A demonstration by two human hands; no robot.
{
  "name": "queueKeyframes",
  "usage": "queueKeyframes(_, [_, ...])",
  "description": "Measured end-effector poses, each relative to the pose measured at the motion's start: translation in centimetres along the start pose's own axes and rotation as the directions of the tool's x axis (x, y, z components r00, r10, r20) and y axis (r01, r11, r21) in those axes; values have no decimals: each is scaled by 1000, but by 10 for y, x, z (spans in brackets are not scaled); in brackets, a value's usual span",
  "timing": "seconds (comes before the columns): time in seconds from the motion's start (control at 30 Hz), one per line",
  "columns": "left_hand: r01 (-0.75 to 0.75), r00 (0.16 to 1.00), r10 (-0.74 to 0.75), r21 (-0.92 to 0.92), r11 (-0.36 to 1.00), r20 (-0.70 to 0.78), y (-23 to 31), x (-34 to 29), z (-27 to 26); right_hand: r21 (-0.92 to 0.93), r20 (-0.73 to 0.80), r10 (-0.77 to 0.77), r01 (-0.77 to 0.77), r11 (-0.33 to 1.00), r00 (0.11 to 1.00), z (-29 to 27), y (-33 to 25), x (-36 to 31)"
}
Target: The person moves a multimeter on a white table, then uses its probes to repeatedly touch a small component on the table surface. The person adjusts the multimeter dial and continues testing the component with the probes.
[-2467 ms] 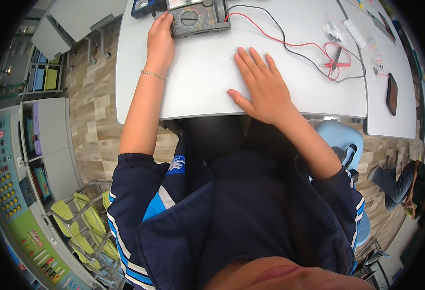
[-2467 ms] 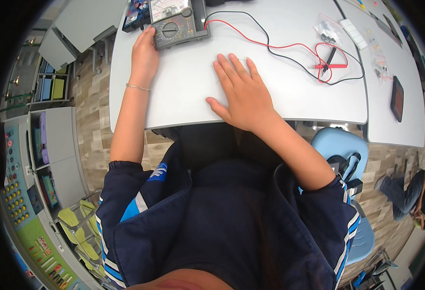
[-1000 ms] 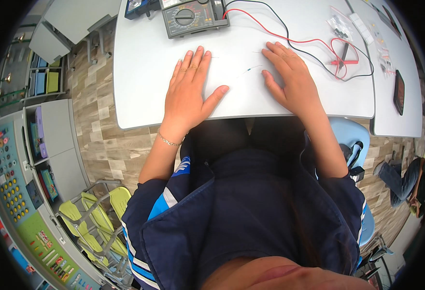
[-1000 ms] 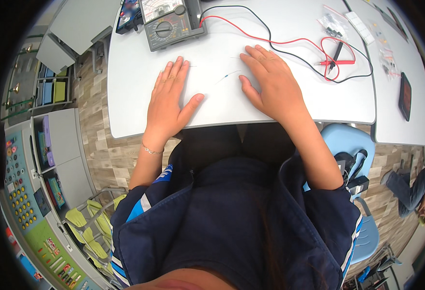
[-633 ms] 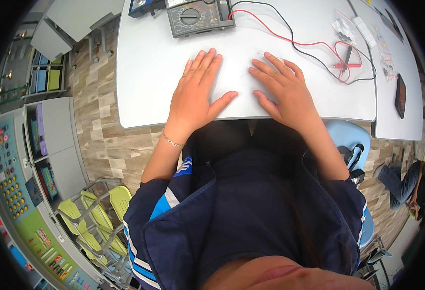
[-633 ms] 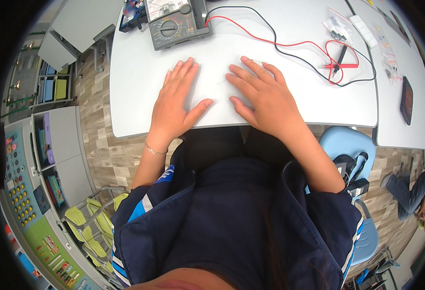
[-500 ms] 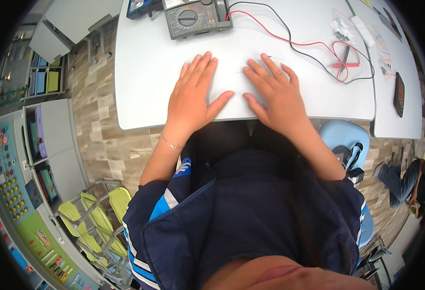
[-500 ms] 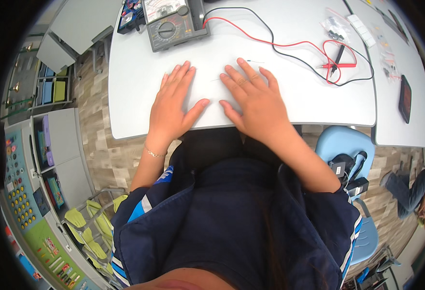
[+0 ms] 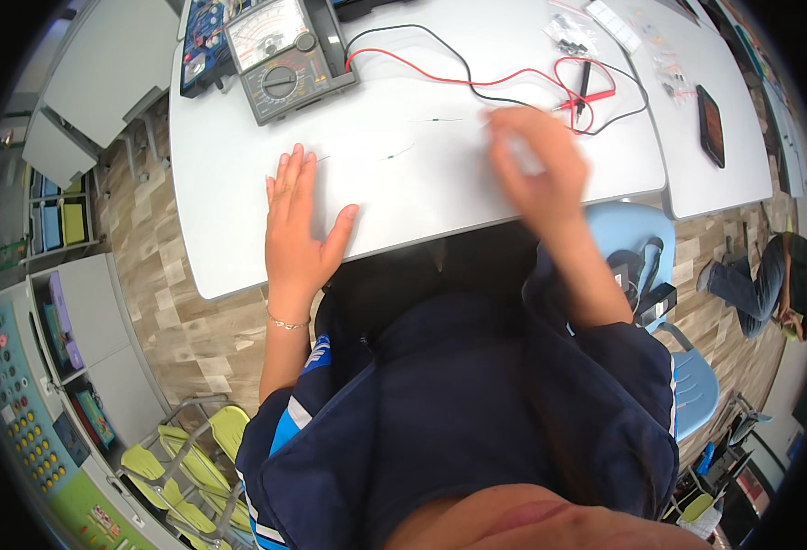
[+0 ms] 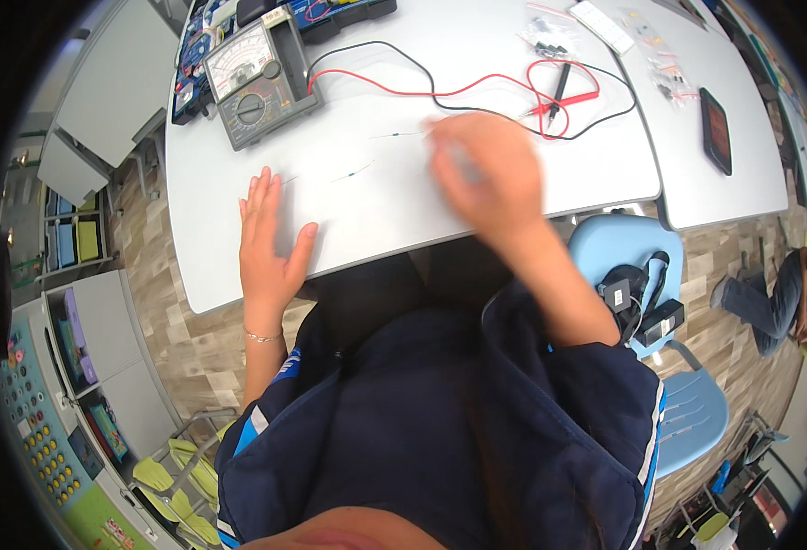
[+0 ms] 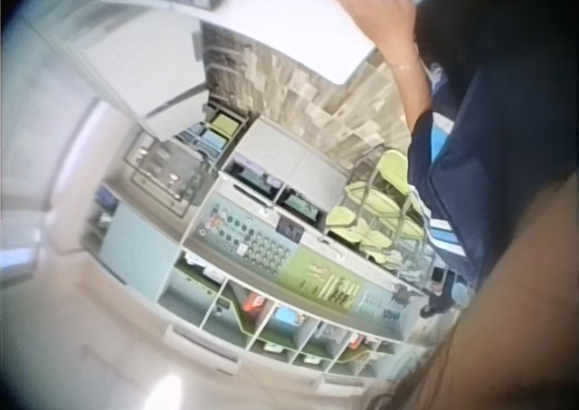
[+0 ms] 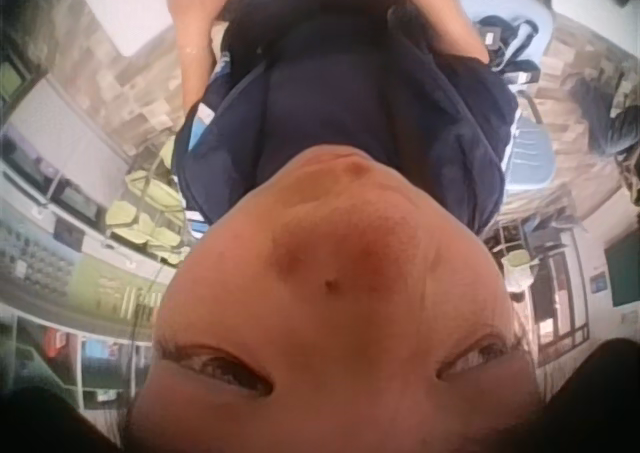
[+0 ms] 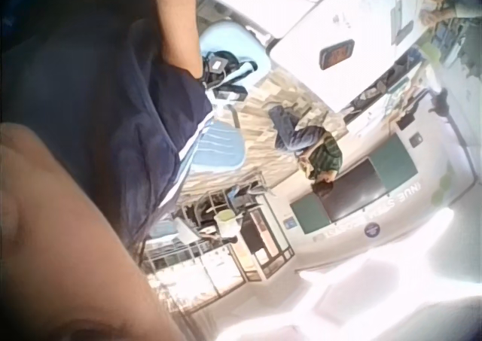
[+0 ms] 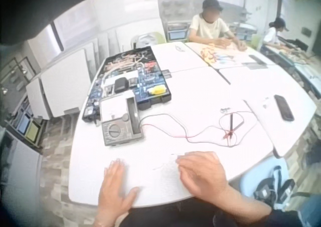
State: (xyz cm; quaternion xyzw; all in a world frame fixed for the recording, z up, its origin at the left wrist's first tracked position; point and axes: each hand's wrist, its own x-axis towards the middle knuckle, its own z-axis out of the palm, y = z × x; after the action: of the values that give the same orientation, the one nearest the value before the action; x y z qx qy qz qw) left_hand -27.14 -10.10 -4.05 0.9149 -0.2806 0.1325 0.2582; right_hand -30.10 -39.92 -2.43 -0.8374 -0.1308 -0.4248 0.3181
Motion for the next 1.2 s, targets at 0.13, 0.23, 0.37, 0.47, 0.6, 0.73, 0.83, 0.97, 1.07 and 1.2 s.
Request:
queueKeyframes(0.13, [-29, 995, 23, -52, 998, -100, -2, -4, 0, -386, 149, 52, 10, 922, 988, -75, 77, 40])
queueKeyframes(0.23, [-49, 985, 34, -87, 995, -169, -4, -3, -1, -448, 538, 184, 94, 889, 823, -108, 126, 51])
queueKeyframes(0.37, [-39, 974, 26, -57, 998, -226, -1, -4, -1, -436, 658, 224, 121, 892, 719, -96, 123, 54])
queueKeyframes(0.47, [-32, 967, 15, -63, 998, -253, -3, -4, -2, -383, 690, 112, 230, 895, 715, -100, 118, 63])
queueKeyframes(0.6, [-53, 960, 17, -121, 991, -279, -4, -5, 1, -302, 721, 49, 250, 920, 691, -116, 140, 57])
queueKeyframes(0.73, [-32, 950, -25, -175, 984, -310, -4, -1, -8, -479, 514, 207, 78, 875, 832, -142, 157, 43])
queueKeyframes(0.83, [41, 934, -125, -249, 968, -334, -12, 5, -20, -536, 470, 245, 53, 843, 848, -156, 158, 48])
queueKeyframes(0.97, [32, 936, -123, -267, 963, -331, -34, 36, -29, -595, 528, 393, -2, 804, 753, -161, 152, 59])
queueKeyframes(1.07, [-69, 948, 22, -136, 988, -319, -53, 75, -32, -388, 547, 253, -26, 921, 798, -149, 155, 61])
queueKeyframes(1.2, [-96, 968, 86, -29, 995, -234, -66, 109, -36, -433, 513, 170, 82, 897, 842, -170, 226, 72])
